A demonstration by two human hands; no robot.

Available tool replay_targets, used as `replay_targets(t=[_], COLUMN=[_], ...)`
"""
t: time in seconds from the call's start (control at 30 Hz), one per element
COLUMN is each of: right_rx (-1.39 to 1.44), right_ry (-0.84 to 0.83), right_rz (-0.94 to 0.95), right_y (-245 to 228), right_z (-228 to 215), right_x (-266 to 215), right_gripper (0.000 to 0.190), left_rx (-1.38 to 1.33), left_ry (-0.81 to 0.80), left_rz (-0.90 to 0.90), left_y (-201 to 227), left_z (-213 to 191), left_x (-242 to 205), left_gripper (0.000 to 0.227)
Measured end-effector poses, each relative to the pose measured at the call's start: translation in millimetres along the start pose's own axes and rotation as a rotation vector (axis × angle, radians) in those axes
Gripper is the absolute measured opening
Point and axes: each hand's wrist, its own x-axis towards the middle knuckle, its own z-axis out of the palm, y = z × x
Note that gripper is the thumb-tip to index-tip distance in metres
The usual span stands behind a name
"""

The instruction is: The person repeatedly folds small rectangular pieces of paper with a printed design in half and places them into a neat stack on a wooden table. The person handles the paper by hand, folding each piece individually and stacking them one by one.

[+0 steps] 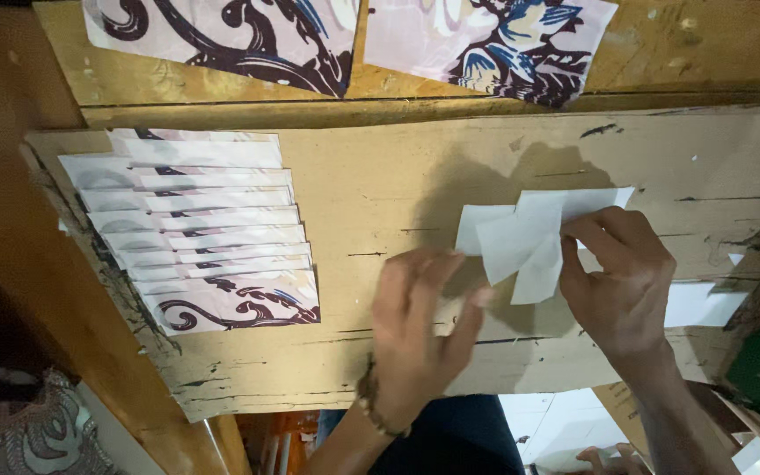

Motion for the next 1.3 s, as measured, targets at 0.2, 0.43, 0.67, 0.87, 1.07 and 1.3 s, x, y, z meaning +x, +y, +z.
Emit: replay_targets(t=[0.2, 0.43, 0.67, 0.87, 1.07, 1.3], right_rx=[0.074, 0.173, 0.189, 0.296, 0.459, 0.692], right_ry=[-0.037, -0.085, -0.146, -0.199, -0.197, -0.730], right_rz=[-0.004, 0.176, 0.226, 0.086, -0.149, 0.118], right_y=[17, 58, 20, -85, -167, -202], right_z=[-2, -34, -41, -15, 31, 84], right_x=[-4, -21, -57, -36, 4, -2], right_gripper=[0.019, 0.026, 0.030, 0.033, 0.049, 0.020], left_rx=[0.146, 0.326, -0.237, -0.576, -0.816, -0.750], left_ry=[-0.207, -0.423, -0.205, -0.133, 0.237, 0.321], left_rz=[0.121, 0.202, 0.096, -0.261, -0.773, -0.816], left_y=[8, -6, 32, 40, -26, -86], left_z=[14, 19, -27, -61, -89, -136], left_x=[21, 22, 23, -9, -103, -156], left_gripper=[0.033, 0.020, 0.058, 0.034, 0.023, 0.035])
